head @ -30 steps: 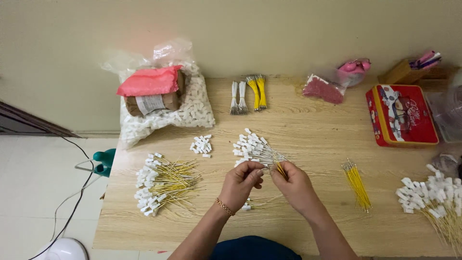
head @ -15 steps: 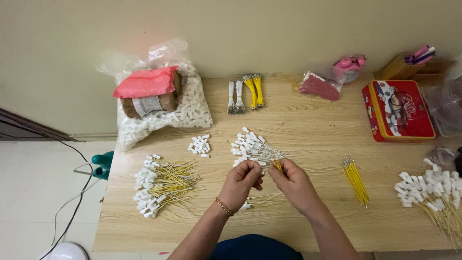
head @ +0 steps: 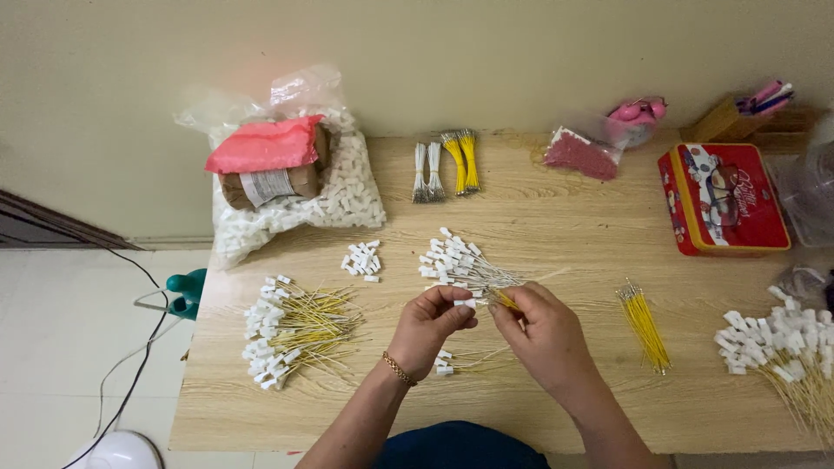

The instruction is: Manually inserting small yellow wires into white plastic connector housings to assemble electrical components.

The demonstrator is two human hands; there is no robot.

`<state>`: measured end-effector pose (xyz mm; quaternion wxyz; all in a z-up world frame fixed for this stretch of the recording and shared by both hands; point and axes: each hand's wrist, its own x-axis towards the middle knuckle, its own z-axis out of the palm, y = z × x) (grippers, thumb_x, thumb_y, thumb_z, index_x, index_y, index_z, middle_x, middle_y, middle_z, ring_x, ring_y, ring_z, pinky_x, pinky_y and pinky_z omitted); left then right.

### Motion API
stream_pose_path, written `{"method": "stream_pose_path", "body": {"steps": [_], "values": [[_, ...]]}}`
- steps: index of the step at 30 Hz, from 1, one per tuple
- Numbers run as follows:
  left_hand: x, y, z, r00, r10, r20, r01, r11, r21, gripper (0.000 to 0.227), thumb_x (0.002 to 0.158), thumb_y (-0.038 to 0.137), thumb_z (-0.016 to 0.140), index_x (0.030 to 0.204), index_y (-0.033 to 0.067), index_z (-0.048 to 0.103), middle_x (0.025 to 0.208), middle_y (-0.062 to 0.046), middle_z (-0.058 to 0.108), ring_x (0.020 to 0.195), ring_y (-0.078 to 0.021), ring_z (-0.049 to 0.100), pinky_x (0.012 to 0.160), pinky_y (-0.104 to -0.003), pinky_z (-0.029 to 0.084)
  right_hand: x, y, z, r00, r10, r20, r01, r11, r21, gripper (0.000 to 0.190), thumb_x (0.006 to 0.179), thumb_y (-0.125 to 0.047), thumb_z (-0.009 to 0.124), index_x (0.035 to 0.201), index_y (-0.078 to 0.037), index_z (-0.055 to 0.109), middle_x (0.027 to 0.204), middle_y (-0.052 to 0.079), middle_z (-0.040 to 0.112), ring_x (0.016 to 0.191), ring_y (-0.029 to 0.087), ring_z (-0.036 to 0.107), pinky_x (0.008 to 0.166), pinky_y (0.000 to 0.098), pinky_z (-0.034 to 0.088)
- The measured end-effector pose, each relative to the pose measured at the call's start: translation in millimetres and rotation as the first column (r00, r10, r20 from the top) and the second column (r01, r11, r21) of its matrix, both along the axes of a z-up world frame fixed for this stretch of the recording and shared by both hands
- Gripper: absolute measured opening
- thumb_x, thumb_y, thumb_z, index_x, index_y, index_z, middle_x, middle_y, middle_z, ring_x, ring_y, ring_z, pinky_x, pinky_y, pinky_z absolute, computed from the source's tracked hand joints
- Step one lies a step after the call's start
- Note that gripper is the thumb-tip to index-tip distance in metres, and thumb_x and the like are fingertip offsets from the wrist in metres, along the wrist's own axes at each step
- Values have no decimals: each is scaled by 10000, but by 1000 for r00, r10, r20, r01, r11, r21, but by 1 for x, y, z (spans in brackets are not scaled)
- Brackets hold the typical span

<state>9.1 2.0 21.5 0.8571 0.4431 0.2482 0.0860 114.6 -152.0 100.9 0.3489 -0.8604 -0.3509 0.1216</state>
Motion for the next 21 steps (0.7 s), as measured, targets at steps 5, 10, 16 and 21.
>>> {"method": "stream_pose_path", "body": {"steps": [5, 10, 16, 21], "values": [[-3, 0, 3, 997, -40, 62, 43, 998, -37, 188, 946, -41, 656, 1129, -24, 694, 964, -124, 706, 863, -193, 698, 867, -322, 614, 7, -2, -6, 991, 44, 126, -32, 995, -91, 188, 881, -230, 681, 1018, -112, 732, 898, -21, 724, 566, 109, 604, 497, 273, 451], [-4, 1, -1, 996, -54, 78, 62, 993, -104, 169, 977, -19, 620, 1137, -23, 674, 938, -123, 699, 868, -200, 707, 862, -344, 624, 8, 1, 4, 997, 6, -73, -19, 985, -174, 223, 901, -254, 668, 1054, -110, 743, 935, -33, 734, 587, 97, 617, 513, 266, 451], [-4, -1, 0, 988, -117, 101, 122, 991, -50, 166, 982, -44, 610, 1133, 0, 667, 956, -122, 712, 898, -202, 729, 861, -333, 634, 8, 0, -8, 994, 9, -110, -24, 990, -138, 206, 890, -236, 672, 1036, -99, 720, 862, -7, 712, 614, 128, 614, 556, 289, 465], [-3, 1, 4, 992, -115, 41, 115, 993, 2, 173, 981, -19, 625, 1141, -18, 689, 903, -112, 714, 846, -185, 719, 835, -317, 627, 7, 0, -2, 956, -13, -292, -42, 983, -180, 217, 997, -288, 592, 889, -100, 601, 799, 14, 611, 667, 129, 544, 615, 313, 454]]}}
